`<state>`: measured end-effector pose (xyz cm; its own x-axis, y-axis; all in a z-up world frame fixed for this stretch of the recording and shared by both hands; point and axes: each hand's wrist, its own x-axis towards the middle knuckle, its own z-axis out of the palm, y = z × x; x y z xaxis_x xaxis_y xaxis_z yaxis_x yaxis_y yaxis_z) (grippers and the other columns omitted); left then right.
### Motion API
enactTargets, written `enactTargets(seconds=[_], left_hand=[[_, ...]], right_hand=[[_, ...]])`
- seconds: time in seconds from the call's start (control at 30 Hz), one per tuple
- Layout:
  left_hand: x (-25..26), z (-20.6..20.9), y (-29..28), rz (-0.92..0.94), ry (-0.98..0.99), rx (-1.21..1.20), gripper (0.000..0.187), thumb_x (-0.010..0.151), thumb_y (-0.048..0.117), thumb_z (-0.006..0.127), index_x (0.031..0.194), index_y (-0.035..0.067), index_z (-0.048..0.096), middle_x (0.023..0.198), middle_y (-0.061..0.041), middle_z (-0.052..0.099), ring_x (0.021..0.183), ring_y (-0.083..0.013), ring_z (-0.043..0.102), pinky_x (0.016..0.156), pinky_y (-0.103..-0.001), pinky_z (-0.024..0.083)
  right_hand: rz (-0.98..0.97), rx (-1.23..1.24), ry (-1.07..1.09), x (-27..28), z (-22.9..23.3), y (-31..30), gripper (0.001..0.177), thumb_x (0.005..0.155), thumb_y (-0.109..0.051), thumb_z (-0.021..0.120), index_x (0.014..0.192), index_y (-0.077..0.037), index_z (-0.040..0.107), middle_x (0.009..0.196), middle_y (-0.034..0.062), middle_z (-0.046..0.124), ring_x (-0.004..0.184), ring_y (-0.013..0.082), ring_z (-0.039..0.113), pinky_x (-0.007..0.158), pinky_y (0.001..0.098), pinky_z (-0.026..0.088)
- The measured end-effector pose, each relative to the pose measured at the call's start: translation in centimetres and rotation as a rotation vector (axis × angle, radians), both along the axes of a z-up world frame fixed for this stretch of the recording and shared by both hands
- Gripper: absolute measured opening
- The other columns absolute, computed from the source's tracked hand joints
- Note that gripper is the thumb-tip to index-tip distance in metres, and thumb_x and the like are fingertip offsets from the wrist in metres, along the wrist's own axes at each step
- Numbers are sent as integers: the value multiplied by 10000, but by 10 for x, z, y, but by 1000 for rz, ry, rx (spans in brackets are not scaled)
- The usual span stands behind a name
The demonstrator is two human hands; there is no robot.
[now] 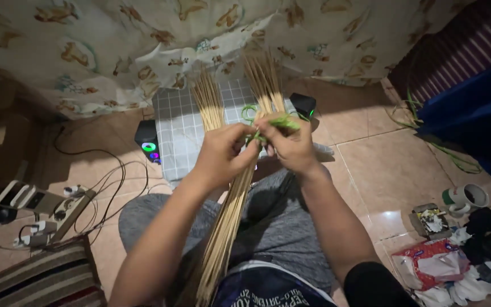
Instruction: Gathering thin wooden sticks into bundles and securing them with green plastic string ties.
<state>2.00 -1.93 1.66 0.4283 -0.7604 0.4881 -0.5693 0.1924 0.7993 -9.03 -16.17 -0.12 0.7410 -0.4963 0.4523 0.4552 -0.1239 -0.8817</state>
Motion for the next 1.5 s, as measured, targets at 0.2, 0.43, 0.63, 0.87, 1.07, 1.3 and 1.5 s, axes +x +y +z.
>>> enactTargets(seconds=[0.2,0.43,0.63,0.87,1.07,1.3,1.5], left_hand=[[-4,-13,-2,380,-666,-371,134,876,96,750,1004,130,771,620,8,560,510,-202,593,488,-322,523],[9,20,23,138,-657,117,159,909,127,675,1046,84,742,734,-75,630,626,-289,663,571,-392,544],[15,41,33,-106,175,427,231,934,148,613,947,-30,758,638,-152,654,611,-266,621,585,-401,490],[9,19,28,-105,622,260,202,937,108,673,875,-66,755,538,-59,493,470,-139,516,458,-277,411],[-1,7,26,35,572,162,181,918,110,734,925,-63,783,471,-80,549,436,-159,548,465,-289,430],[-9,-7,25,156,533,108,121,894,130,768,911,24,822,582,-53,638,594,-96,502,569,-285,467],[21,11,45,472,91,-53,146,1006,119,664,965,31,772,636,-139,644,580,-214,594,566,-358,463]], right_hand=[[-234,-46,-47,4,-8,10,118,927,20,726,984,122,709,562,215,649,353,193,586,342,287,472],[-64,-46,65,3,-21,-2,528,901,71,692,1355,1,433,768,142,691,569,127,614,515,236,518],[-265,-312,-66,-1,-27,35,764,820,155,710,1493,15,377,957,191,736,813,282,730,735,392,621],[-490,-613,-171,-12,0,54,293,768,-14,826,1053,-7,754,1035,133,714,852,275,720,721,364,642],[-559,-554,-63,-12,-6,52,86,829,-26,816,898,-78,809,867,64,757,732,233,738,656,330,598],[-112,-286,57,-11,-13,34,268,1009,-203,527,792,-46,543,1070,172,618,1016,301,593,931,440,469],[-42,-284,16,-20,-10,16,334,1028,-210,501,736,-48,490,1163,226,636,1147,355,586,1008,469,407]])
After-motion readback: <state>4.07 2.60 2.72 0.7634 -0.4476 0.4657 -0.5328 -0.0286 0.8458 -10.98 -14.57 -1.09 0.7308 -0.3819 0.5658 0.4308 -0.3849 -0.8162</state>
